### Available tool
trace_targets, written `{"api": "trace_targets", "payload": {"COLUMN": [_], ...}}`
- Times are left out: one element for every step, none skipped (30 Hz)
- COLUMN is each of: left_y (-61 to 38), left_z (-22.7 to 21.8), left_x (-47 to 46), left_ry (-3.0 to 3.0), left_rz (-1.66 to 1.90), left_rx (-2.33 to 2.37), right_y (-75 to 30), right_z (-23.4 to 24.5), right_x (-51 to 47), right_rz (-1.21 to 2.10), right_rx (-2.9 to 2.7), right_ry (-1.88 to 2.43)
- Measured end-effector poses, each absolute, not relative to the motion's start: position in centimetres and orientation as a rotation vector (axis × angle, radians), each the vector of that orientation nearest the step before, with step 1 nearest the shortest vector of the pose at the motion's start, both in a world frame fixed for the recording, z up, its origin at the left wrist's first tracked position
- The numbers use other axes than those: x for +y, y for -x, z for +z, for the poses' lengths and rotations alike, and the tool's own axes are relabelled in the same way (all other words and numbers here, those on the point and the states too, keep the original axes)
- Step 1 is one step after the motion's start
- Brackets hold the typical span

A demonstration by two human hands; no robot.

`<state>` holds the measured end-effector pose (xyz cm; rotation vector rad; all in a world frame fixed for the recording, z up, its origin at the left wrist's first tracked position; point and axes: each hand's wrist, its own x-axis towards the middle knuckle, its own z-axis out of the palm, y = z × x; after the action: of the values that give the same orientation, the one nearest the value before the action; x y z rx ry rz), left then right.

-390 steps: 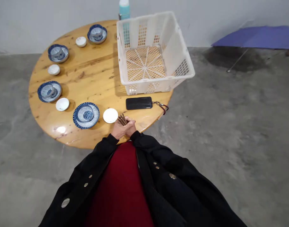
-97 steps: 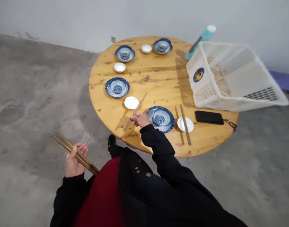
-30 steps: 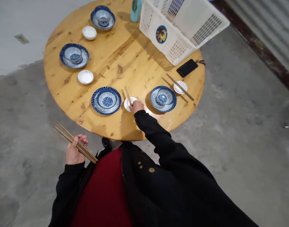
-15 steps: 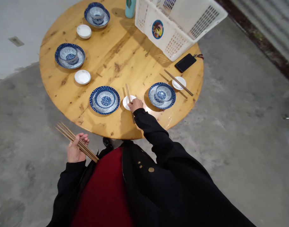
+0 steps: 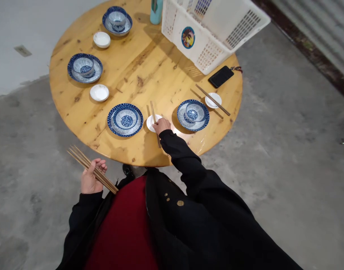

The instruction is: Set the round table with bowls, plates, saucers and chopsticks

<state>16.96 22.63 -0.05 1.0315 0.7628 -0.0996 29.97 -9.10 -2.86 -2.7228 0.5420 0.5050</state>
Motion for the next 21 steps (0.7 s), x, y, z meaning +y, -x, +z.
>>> {"api": "trace_targets", "payload": {"left_y": [-17.0,-17.1,-17.2,-17.4,-17.6,-17.9,-18.2,-18.5,-18.8,-19.0,-19.3,-19.6,-19.8,-20.0,-20.2,-20.3,-20.3,-20.3,-20.2,-20.1,-20.0], "left_z": [0.0,0.1,0.2,0.3,0.5,0.8,1.2,1.6,2.0,2.5,2.9,3.3,3.6,3.8,3.9,4.0,4.1,4.1,4.2,4.2,4.2], "left_x": [22.7,22.8,22.8,22.8,22.8,22.6,22.4,22.0,21.5,21.0,20.5,20.0,19.6,19.3,19.0,18.9,18.9,19.0,19.1,19.3,19.5], "left_ry": [-1.033,-1.033,-1.034,-1.036,-1.042,-1.051,-1.062,-1.070,-1.074,-1.071,-1.059,-1.042,-1.022,-1.002,-0.985,-0.972,-0.962,-0.953,-0.944,-0.933,-0.920], "left_rz": [-0.103,-0.105,-0.105,-0.101,-0.095,-0.087,-0.082,-0.086,-0.108,-0.147,-0.203,-0.272,-0.333,-0.378,-0.408,-0.425,-0.433,-0.439,-0.448,-0.464,-0.485], "left_rx": [0.756,0.751,0.746,0.739,0.726,0.705,0.675,0.639,0.599,0.557,0.516,0.472,0.431,0.396,0.366,0.342,0.324,0.309,0.297,0.286,0.273], "right_y": [-30.0,-29.9,-29.8,-29.7,-29.4,-28.9,-28.4,-27.8,-27.2,-26.6,-25.9,-25.4,-24.9,-24.6,-24.4,-24.2,-24.2,-24.2,-24.3,-24.3,-24.4], "right_z": [-2.7,-2.5,-2.0,-1.5,-0.8,-0.1,0.7,1.5,2.2,2.9,3.4,3.9,4.3,4.7,5.1,5.4,5.8,6.1,6.3,6.5,6.6], "right_x": [-9.1,-9.2,-9.3,-9.3,-9.2,-9.0,-8.6,-7.9,-6.9,-5.8,-4.4,-3.0,-1.5,0.0,1.4,2.6,3.6,4.4,5.1,5.5,5.8], "right_rz": [0.507,0.504,0.486,0.451,0.399,0.333,0.265,0.213,0.189,0.190,0.206,0.228,0.250,0.269,0.294,0.328,0.371,0.413,0.449,0.470,0.481], "right_rx": [0.543,0.553,0.569,0.589,0.601,0.594,0.555,0.482,0.383,0.275,0.171,0.082,0.010,-0.050,-0.103,-0.144,-0.172,-0.183,-0.179,-0.163,-0.143], "right_ry": [2.733,2.742,2.749,2.751,2.745,2.727,2.685,2.611,2.501,2.363,2.211,2.062,1.931,1.824,1.738,1.667,1.607,1.557,1.519,1.498,1.489]}}
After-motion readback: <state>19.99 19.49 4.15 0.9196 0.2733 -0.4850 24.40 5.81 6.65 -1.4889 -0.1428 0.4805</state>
